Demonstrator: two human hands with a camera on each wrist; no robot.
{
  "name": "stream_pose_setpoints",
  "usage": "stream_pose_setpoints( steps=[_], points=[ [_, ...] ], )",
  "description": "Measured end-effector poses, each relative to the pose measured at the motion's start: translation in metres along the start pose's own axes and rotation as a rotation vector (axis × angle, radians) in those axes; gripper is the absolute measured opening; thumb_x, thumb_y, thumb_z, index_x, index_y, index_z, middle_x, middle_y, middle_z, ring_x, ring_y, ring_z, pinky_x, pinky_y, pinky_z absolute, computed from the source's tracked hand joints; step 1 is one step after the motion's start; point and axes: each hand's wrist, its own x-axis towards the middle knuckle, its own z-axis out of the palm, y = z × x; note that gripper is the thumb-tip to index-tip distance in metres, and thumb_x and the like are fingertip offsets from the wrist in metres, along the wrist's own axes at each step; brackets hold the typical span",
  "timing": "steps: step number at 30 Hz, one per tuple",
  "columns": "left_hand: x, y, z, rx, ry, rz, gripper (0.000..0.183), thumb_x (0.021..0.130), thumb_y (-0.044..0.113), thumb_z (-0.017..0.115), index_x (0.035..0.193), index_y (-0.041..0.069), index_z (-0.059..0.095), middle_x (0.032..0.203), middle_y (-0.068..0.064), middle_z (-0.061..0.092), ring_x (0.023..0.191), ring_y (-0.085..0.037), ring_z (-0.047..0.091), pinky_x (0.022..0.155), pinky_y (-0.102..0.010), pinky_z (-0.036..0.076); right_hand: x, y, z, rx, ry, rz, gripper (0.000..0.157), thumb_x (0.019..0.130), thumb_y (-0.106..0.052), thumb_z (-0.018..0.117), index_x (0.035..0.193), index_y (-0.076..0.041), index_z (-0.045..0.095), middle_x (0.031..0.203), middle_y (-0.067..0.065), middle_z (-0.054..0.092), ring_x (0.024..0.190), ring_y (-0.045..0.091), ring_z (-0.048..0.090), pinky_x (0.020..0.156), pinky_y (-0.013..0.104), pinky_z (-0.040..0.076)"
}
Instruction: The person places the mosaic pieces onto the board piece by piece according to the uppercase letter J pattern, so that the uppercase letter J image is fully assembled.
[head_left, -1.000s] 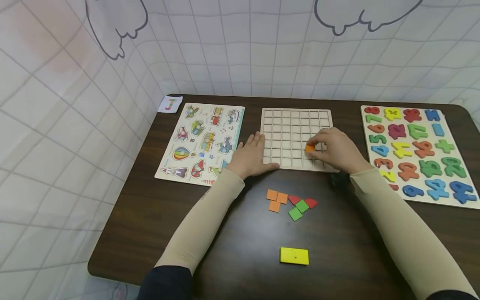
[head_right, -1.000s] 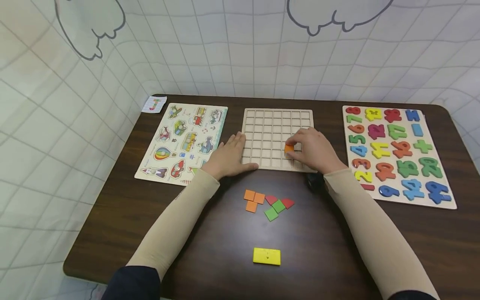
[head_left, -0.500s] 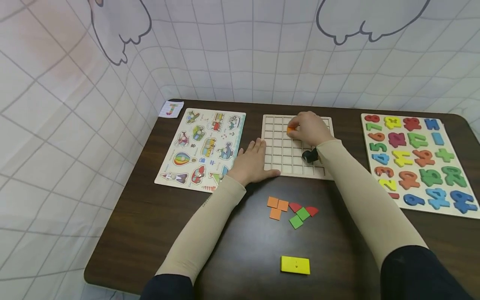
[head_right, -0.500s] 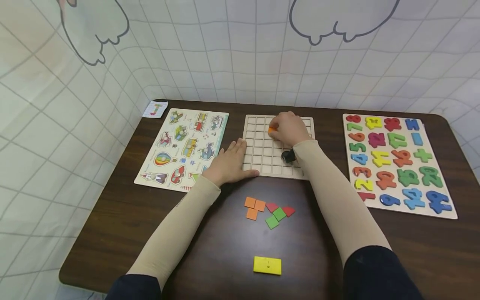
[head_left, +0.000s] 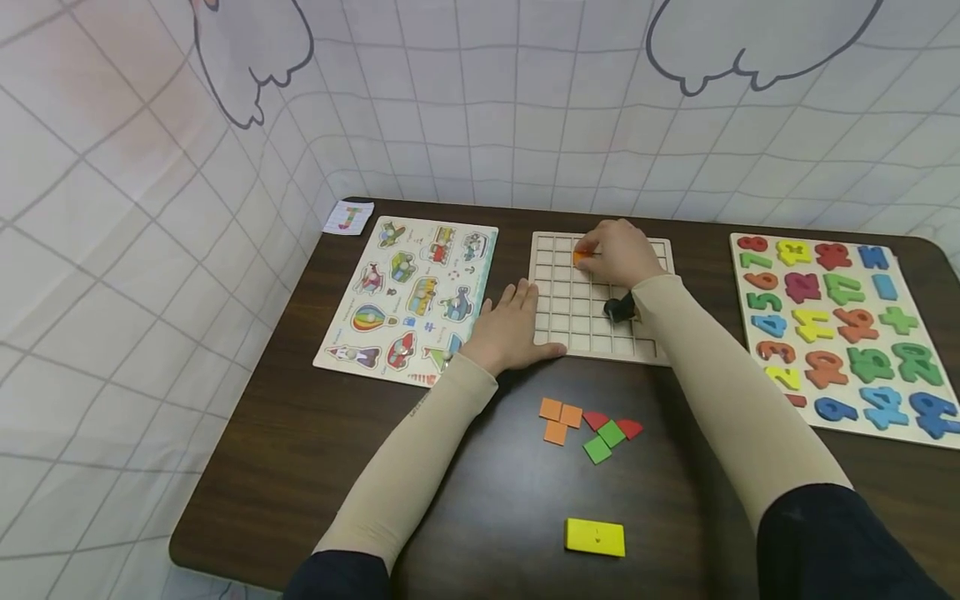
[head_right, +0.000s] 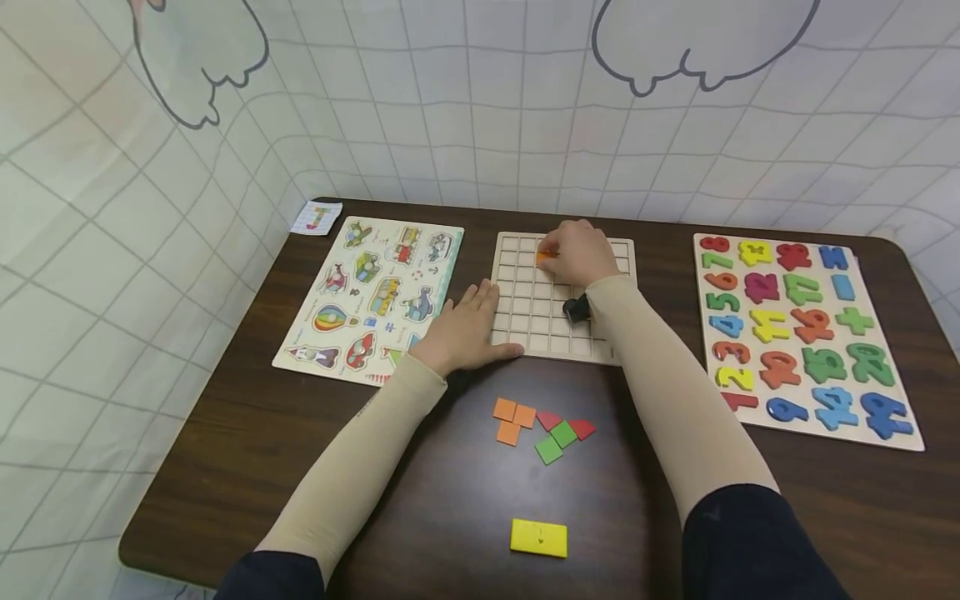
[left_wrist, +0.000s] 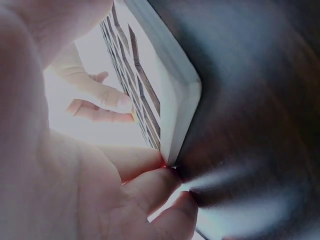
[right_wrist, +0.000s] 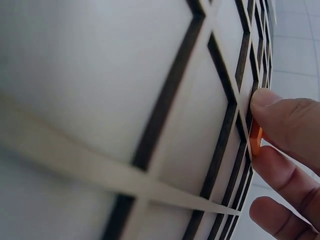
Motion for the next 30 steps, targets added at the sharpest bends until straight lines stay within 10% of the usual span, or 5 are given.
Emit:
stream_pose_setpoints(
  steps=[15,30],
  points=[
    [0.002,-0.001,-0.001,0.009,-0.005,-0.001,0.112,0.092,0.078,0.054,0.168,0.007,0.01,0.177,-0.011,0.011,0.164,-0.029,0.016,0.13,-0.055,0.024,-0.018,0.003,-0.003,0.047,0.018,-0.02,0.04,0.094,-0.025,0.077,0.128,-0.006,0.073,0.122,0.019,0.069,0.114,0.038,0.062,0.102,0.056,0.049],
    [0.004,-0.002,-0.003,-0.006,-0.029,0.0,0.113,0.093,0.077,0.053,0.168,0.007,0.006,0.177,-0.012,0.007,0.165,-0.028,0.012,0.131,-0.054,0.021,-0.101,-0.022,0.008,0.02,-0.012,-0.254,0.025,0.091,-0.023,0.081,0.111,-0.008,0.08,0.105,0.008,0.076,0.098,0.028,0.067,0.092,0.05,0.053]
  ],
)
